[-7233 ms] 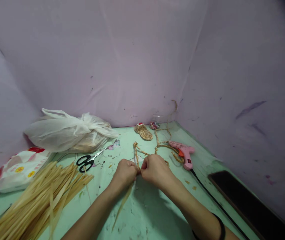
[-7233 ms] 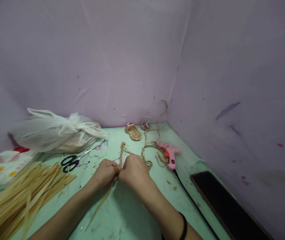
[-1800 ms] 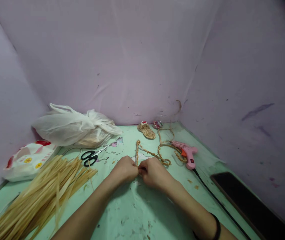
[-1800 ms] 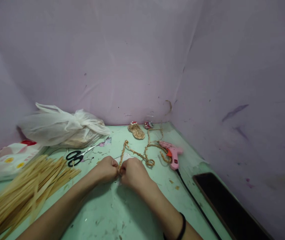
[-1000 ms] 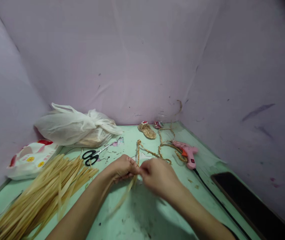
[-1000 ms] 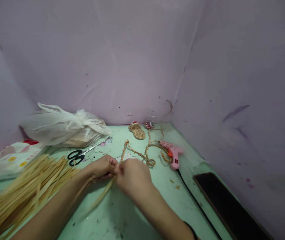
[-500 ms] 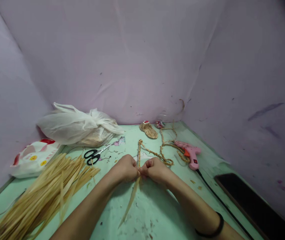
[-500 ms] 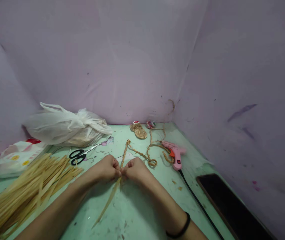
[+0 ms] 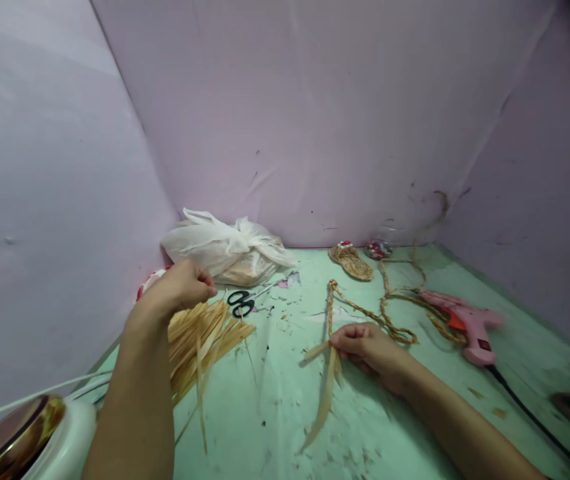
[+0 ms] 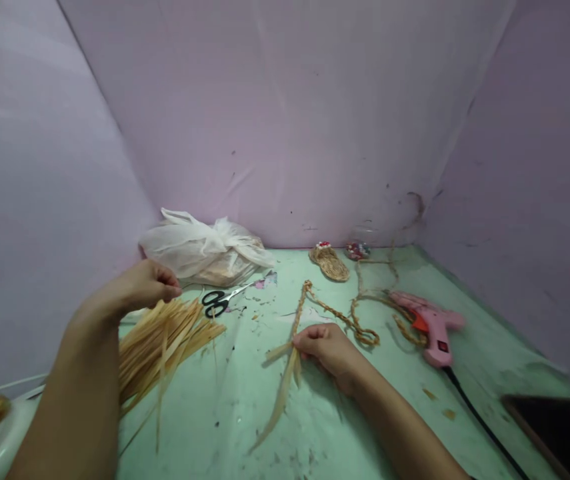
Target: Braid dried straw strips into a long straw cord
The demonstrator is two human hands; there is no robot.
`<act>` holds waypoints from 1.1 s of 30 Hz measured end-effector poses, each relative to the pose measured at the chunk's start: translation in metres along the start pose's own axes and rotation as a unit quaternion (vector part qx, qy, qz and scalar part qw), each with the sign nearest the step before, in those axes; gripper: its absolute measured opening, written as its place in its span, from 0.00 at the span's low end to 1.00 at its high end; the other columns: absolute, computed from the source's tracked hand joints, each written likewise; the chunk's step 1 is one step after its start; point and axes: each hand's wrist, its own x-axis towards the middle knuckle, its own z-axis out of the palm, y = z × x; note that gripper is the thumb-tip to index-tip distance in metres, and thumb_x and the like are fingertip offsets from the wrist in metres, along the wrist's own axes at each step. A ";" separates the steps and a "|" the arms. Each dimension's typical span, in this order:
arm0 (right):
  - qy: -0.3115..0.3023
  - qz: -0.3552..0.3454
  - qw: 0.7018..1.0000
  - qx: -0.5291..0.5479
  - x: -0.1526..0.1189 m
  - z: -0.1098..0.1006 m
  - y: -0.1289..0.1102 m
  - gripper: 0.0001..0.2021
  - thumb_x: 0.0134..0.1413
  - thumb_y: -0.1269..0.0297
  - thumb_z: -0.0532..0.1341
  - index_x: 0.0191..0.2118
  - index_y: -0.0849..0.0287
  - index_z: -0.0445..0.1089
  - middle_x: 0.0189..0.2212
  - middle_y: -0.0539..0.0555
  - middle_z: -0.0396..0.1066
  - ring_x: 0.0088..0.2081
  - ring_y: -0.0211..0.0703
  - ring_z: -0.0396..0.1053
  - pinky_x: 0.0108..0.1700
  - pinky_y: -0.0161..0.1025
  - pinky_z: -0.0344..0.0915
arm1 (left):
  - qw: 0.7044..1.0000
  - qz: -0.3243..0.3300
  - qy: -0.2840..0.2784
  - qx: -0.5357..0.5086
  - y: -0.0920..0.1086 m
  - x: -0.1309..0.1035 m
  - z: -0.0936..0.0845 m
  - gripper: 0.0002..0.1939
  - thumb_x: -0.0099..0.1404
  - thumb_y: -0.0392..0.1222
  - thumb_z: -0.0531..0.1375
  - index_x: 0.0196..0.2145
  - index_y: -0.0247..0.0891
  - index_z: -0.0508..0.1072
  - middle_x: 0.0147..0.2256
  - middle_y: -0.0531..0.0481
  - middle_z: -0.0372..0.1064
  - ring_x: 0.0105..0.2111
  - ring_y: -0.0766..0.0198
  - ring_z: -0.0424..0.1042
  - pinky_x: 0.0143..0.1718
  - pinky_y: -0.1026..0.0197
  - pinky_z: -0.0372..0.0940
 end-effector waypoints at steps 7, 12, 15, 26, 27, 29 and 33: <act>-0.008 0.003 1.000 0.000 0.001 -0.002 0.001 0.10 0.37 0.60 0.60 0.20 0.63 0.63 0.12 0.43 0.55 0.11 0.24 0.40 0.14 0.30 0.33 | 0.988 -0.114 -0.072 0.075 -0.037 0.028 0.024 0.08 0.40 0.39 0.59 0.11 0.35 0.64 0.14 0.48 0.64 0.17 0.64 0.63 0.19 0.65 0.56; -0.006 0.004 1.000 -0.001 -0.001 0.000 -0.001 0.10 0.38 0.61 0.60 0.20 0.63 0.63 0.11 0.44 0.55 0.11 0.23 0.40 0.14 0.29 0.33 | 0.985 -0.120 -0.097 0.071 -0.041 0.031 0.035 0.07 0.37 0.38 0.61 0.12 0.34 0.65 0.15 0.46 0.65 0.18 0.62 0.64 0.20 0.63 0.57; -0.005 0.003 1.000 -0.003 -0.001 -0.001 -0.001 0.09 0.38 0.62 0.60 0.21 0.64 0.64 0.12 0.44 0.57 0.11 0.23 0.41 0.14 0.29 0.33 | 0.983 -0.120 -0.121 0.065 -0.041 0.033 0.041 0.07 0.36 0.38 0.61 0.13 0.34 0.65 0.16 0.45 0.66 0.18 0.61 0.65 0.19 0.62 0.58; -0.005 -0.007 1.000 -0.003 0.000 -0.001 0.000 0.09 0.39 0.63 0.59 0.20 0.64 0.63 0.11 0.44 0.55 0.11 0.24 0.40 0.14 0.29 0.34 | 0.989 0.035 -0.142 0.004 -0.007 0.013 0.030 0.04 0.38 0.34 0.54 0.17 0.34 0.67 0.16 0.52 0.62 0.17 0.66 0.63 0.18 0.66 0.58; -0.007 -0.009 1.000 -0.003 0.000 -0.001 -0.001 0.09 0.39 0.63 0.59 0.19 0.64 0.63 0.11 0.44 0.55 0.11 0.24 0.41 0.14 0.29 0.34 | 0.986 0.043 -0.159 0.000 -0.003 0.011 0.031 0.05 0.37 0.34 0.53 0.17 0.34 0.67 0.16 0.53 0.62 0.17 0.67 0.62 0.19 0.66 0.58; -0.008 -0.011 1.000 -0.003 -0.002 -0.001 -0.002 0.09 0.39 0.63 0.59 0.19 0.64 0.62 0.10 0.44 0.55 0.11 0.24 0.41 0.14 0.29 0.34 | 0.981 0.042 -0.189 0.004 0.003 0.010 0.034 0.06 0.36 0.32 0.52 0.16 0.34 0.66 0.15 0.54 0.60 0.17 0.68 0.61 0.19 0.66 0.58; -0.003 0.005 1.000 -0.004 -0.004 -0.001 -0.005 0.09 0.40 0.64 0.59 0.18 0.63 0.61 0.09 0.43 0.53 0.11 0.24 0.40 0.14 0.30 0.33 | 0.980 0.062 -0.185 0.048 0.007 0.014 0.042 0.05 0.35 0.33 0.51 0.15 0.35 0.65 0.13 0.56 0.56 0.17 0.70 0.57 0.18 0.68 0.53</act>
